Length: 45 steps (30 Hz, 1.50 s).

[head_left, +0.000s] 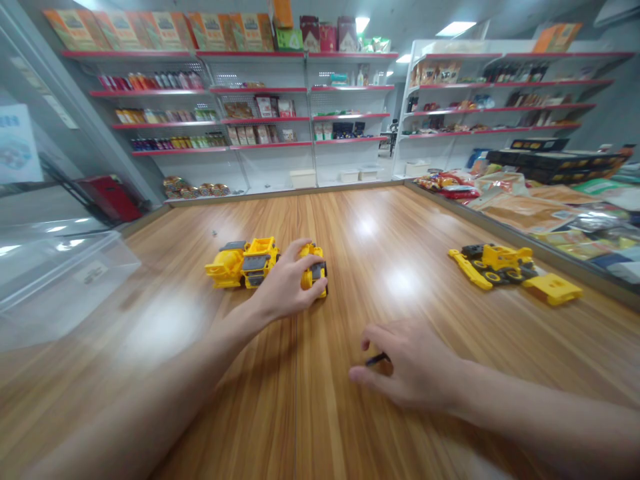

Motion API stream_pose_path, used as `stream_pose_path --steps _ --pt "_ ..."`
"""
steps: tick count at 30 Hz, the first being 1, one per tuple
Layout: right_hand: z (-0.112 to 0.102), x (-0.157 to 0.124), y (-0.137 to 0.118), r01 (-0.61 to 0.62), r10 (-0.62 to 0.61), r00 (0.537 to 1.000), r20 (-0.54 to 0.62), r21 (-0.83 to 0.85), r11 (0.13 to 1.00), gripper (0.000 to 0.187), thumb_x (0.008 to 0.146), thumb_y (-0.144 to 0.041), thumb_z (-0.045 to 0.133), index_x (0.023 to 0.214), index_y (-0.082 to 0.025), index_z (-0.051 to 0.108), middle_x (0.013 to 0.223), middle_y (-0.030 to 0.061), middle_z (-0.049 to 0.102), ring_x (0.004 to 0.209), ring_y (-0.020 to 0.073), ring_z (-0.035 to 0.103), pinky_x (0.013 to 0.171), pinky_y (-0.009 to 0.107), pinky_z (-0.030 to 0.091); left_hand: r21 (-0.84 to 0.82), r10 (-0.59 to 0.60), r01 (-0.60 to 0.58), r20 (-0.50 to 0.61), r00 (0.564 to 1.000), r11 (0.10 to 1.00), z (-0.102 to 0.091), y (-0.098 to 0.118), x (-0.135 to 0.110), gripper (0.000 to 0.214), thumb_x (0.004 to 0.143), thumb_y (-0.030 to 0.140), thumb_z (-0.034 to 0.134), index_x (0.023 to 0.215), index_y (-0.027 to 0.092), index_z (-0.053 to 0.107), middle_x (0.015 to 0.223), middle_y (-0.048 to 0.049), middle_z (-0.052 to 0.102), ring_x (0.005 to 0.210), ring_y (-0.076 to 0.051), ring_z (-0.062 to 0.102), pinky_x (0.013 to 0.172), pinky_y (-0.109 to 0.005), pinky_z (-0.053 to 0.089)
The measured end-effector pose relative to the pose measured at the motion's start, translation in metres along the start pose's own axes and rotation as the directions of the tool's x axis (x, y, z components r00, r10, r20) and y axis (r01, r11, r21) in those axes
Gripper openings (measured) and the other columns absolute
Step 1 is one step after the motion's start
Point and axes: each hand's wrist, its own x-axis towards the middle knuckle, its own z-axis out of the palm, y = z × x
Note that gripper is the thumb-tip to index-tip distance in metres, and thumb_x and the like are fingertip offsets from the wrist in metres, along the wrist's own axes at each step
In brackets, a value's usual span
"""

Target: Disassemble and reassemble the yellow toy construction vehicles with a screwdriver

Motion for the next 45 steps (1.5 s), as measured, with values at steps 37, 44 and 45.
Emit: stream_pose_path --steps 37,44,45 --pt "0.015 0.004 0.016 -0.062 0.066 0.997 -0.027 0.113 0.992 0.023 0.095 -0.025 0.046 0.078 -0.018 0.060 0.076 0.0017 0.064 0.068 0.0132 0.058 0.063 0.024 0.040 -0.817 -0.096 0.531 0.524 0.846 0.224 0.021 0.010 -0.069 0.053 0.088 0.032 0.059 0.139 0.024 0.047 0.116 -0.0095 0.064 0.107 -0.027 0.060 0.087 -0.037 0.048" --pt "0.012 0.002 0.016 -0.052 0.052 0.999 0.003 0.144 0.988 0.019 0.092 -0.021 0.049 0.078 -0.017 0.061 0.078 0.0030 0.065 0.071 0.0132 0.060 0.064 0.023 0.041 -0.768 -0.118 0.546 0.540 0.833 0.335 0.018 0.021 -0.062 0.026 0.091 0.039 0.056 0.110 0.021 0.054 0.094 -0.0024 0.062 0.084 -0.017 0.060 0.069 -0.025 0.047" --pt "0.012 0.003 0.016 -0.054 0.054 0.999 0.003 0.134 0.990 0.019 0.091 -0.021 0.050 0.077 -0.017 0.060 0.078 0.0029 0.065 0.070 0.0133 0.060 0.063 0.023 0.040 -0.768 -0.115 0.548 0.543 0.832 0.332 0.018 0.021 -0.061 0.025 0.091 0.040 0.055 0.107 0.021 0.053 0.093 -0.0017 0.062 0.079 -0.015 0.059 0.067 -0.024 0.046"
